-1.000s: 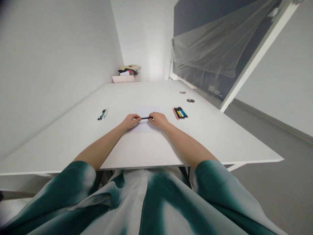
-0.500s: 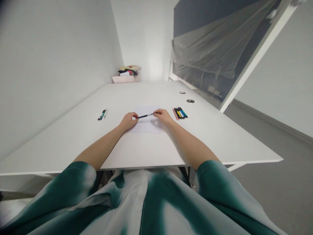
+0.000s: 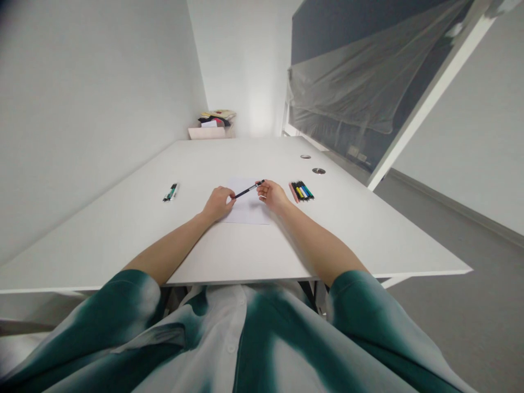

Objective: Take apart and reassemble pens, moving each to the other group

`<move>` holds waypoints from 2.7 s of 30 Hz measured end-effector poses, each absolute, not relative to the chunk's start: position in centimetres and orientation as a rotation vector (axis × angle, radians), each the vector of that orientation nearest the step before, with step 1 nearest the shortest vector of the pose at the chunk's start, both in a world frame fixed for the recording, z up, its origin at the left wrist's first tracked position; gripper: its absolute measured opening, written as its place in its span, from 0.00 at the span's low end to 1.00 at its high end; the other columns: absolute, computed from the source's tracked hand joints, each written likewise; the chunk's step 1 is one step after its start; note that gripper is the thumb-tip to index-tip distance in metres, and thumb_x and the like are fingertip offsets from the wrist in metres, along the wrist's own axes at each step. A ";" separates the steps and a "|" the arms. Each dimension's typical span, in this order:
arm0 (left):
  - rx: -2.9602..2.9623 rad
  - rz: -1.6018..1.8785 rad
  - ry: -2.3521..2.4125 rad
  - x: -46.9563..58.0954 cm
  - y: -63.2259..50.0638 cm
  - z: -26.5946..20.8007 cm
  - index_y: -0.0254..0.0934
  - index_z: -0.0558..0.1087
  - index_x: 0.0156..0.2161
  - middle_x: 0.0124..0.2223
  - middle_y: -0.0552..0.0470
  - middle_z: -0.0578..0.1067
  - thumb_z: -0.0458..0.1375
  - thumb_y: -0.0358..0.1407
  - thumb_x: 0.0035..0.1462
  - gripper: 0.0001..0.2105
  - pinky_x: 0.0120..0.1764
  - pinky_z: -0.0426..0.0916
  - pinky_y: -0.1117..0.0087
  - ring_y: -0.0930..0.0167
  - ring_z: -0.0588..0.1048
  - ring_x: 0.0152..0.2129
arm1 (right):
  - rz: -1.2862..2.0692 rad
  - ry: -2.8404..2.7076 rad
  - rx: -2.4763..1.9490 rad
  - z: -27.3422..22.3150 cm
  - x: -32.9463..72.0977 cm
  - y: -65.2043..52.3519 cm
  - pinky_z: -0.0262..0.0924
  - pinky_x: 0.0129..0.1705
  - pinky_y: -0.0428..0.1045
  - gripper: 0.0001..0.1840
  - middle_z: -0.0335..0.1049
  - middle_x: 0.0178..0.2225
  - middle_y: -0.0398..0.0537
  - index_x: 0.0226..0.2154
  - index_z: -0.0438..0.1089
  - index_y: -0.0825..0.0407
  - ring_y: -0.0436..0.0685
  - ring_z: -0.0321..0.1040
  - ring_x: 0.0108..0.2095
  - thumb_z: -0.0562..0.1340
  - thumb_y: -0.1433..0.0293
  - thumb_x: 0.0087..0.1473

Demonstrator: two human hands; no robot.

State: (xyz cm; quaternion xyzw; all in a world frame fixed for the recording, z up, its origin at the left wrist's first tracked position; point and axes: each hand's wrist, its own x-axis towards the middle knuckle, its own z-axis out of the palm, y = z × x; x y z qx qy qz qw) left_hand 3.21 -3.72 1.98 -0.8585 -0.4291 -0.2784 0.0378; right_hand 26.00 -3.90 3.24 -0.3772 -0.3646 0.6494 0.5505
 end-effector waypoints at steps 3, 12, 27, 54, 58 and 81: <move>-2.588 -0.890 -1.285 3.1 -3.8 2.1 0.37 0.73 0.37 0.40 0.44 0.78 0.55 0.30 0.59 0.04 0.50 0.65 0.56 0.61 0.72 0.43 | 1.529 -0.850 -0.887 3.2 25.8 -4.1 0.56 0.29 0.45 0.09 0.69 0.22 0.42 0.31 0.73 0.52 0.49 0.62 0.24 0.58 0.68 0.49; -2.589 -0.895 -1.203 3.4 -4.1 2.2 0.37 0.73 0.37 0.39 0.44 0.78 0.55 0.31 0.60 0.05 0.49 0.65 0.56 0.60 0.72 0.42 | 1.476 -0.862 -0.910 2.7 25.8 -4.0 0.57 0.29 0.46 0.09 0.67 0.21 0.41 0.31 0.73 0.51 0.50 0.62 0.24 0.58 0.69 0.47; -2.629 -0.856 -1.200 4.4 -4.4 2.1 0.37 0.73 0.38 0.38 0.46 0.78 0.55 0.33 0.60 0.05 0.49 0.65 0.57 0.62 0.73 0.42 | 1.368 -1.222 -0.940 1.9 23.4 -4.6 0.54 0.27 0.45 0.17 0.70 0.23 0.42 0.31 0.72 0.51 0.49 0.63 0.23 0.70 0.57 0.42; -2.781 -0.530 -1.546 2.0 -2.0 -0.1 0.36 0.74 0.49 0.54 0.43 0.75 0.55 0.39 0.59 0.15 0.57 0.65 0.57 0.60 0.72 0.52 | 0.620 -1.649 -1.412 1.2 24.7 -3.5 0.60 0.34 0.48 0.05 0.75 0.24 0.48 0.24 0.72 0.52 0.56 0.72 0.29 0.62 0.73 0.49; -2.790 -0.504 -1.530 1.9 -2.0 -0.1 0.36 0.73 0.50 0.55 0.42 0.75 0.54 0.39 0.60 0.16 0.58 0.65 0.56 0.60 0.72 0.53 | 0.592 -1.705 -1.468 1.2 24.4 -3.6 0.59 0.33 0.48 0.07 0.73 0.23 0.49 0.22 0.70 0.52 0.57 0.71 0.28 0.61 0.73 0.51; -2.764 -0.508 -1.523 1.9 -2.0 -0.2 0.37 0.73 0.49 0.54 0.43 0.75 0.55 0.40 0.59 0.15 0.56 0.66 0.56 0.60 0.73 0.51 | 0.522 -1.704 -1.487 0.9 24.4 -3.4 0.57 0.33 0.47 0.09 0.71 0.21 0.47 0.20 0.69 0.51 0.55 0.68 0.27 0.62 0.73 0.49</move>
